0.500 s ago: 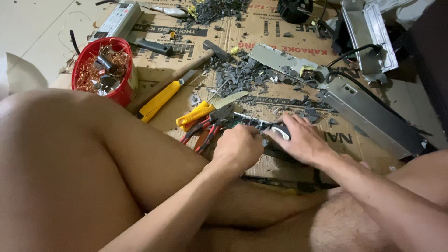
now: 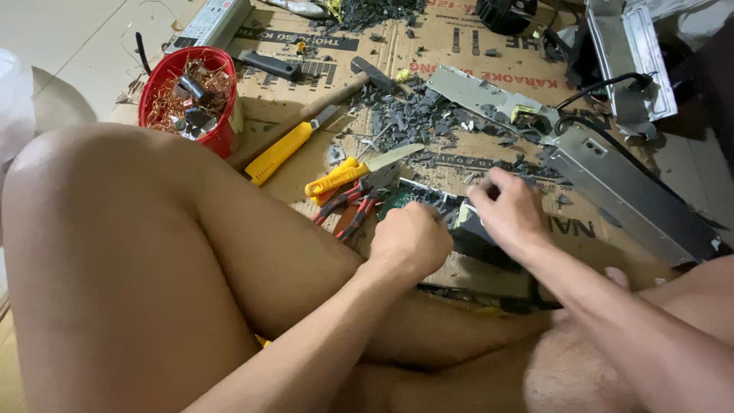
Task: The person sits on the floor and uses a hammer and pliers to dismantle a green circuit board. They repeatedly strike the board with the hammer to break it apart and use pliers to pull off components, working over a cardboard sheet covered in debris.
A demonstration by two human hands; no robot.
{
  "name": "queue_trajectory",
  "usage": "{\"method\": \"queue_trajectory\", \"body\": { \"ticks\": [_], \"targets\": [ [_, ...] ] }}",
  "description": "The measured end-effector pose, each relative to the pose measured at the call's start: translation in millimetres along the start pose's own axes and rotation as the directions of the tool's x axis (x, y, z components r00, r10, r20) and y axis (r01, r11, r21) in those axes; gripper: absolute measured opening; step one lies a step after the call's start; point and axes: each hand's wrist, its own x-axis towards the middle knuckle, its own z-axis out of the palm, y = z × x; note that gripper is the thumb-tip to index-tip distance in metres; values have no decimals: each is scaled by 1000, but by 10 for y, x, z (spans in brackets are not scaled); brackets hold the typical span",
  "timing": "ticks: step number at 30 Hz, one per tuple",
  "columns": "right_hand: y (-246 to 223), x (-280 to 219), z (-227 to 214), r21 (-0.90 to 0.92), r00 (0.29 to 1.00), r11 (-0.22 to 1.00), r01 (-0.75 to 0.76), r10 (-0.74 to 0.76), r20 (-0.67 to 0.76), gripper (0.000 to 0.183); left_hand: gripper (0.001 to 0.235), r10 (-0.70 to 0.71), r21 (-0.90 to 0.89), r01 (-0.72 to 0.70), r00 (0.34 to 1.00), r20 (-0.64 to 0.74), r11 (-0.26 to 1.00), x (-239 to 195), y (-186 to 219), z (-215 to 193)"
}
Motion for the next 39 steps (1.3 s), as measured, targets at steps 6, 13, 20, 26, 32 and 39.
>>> {"method": "queue_trajectory", "body": {
  "ticks": [6, 13, 20, 26, 32, 39],
  "targets": [
    [-82, -243, -253, -60, 943, 946, 319, -310, 123, 39, 41, 14, -100, -16, 1000, -14, 995, -153, 54, -175],
    [68, -295, -341, -59, 858, 874, 483, -458, 233, 74, 37, 56, -71, -58, 998, -32, 996, -115, 42, -292],
    [3, -428, -215, -91, 869, 882, 463, -432, 240, 43, 36, 180, 125, -179, 984, 2, 976, 12, 86, -403],
    [-255, -582, -442, -106, 888, 897, 429, -398, 232, 46, 32, 271, 136, -270, 963, 15, 953, 300, 126, -393],
    [-46, -401, -256, -147, 901, 904, 401, -360, 243, 52, 27, 268, 244, -265, 963, 23, 933, 497, 163, -241],
    [-48, -279, -243, -250, 898, 882, 398, -320, 301, 76, 25, 548, 380, -518, 835, 34, 766, 679, 206, -293]
  ]
}}
